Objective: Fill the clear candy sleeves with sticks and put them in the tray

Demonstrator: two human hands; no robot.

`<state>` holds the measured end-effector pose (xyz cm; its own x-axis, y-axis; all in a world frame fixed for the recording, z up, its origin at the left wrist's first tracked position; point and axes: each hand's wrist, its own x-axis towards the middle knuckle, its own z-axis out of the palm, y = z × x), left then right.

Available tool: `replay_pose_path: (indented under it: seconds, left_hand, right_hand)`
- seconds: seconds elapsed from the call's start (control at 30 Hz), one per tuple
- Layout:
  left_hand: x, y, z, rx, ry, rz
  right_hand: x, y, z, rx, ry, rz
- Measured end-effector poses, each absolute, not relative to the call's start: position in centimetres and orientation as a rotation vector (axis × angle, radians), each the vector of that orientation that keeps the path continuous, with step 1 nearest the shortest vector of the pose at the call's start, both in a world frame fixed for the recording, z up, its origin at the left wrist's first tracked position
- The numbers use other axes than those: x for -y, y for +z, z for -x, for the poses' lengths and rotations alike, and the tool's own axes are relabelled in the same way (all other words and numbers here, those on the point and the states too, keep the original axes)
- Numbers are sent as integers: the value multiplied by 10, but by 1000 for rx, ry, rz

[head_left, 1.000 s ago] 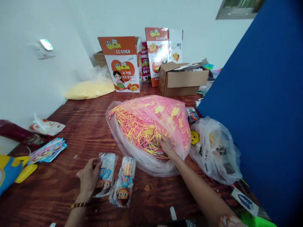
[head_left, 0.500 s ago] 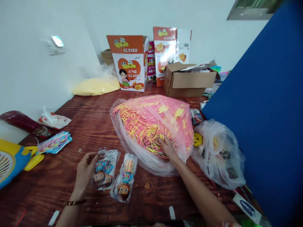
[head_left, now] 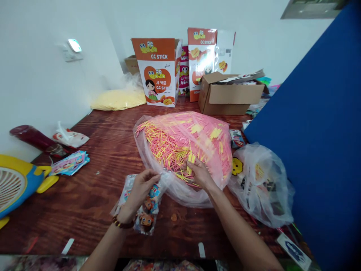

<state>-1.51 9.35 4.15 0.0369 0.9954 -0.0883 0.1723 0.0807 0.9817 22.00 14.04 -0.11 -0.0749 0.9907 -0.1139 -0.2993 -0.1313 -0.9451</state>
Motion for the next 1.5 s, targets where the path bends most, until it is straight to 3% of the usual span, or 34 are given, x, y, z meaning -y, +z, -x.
replay_pose_path:
  seconds: [0.3,0.93,1.37,1.5]
  left_hand:
    - [-101,35,-11,-1257,978,-1366]
    - [-99,33,-17,-1196,901,-1301]
    - [-102,25,-16,-1228,838,-1428]
    - [-98,29,-16,-1251,850,-1498]
  right_hand:
    - [-126,32,-215,1712,1156,1131]
    - [-128,22,-209,1316,1630,954]
    - [-128,37,-213,1933,1086,1167]
    - [-132,39,-213,1935,1068,1171]
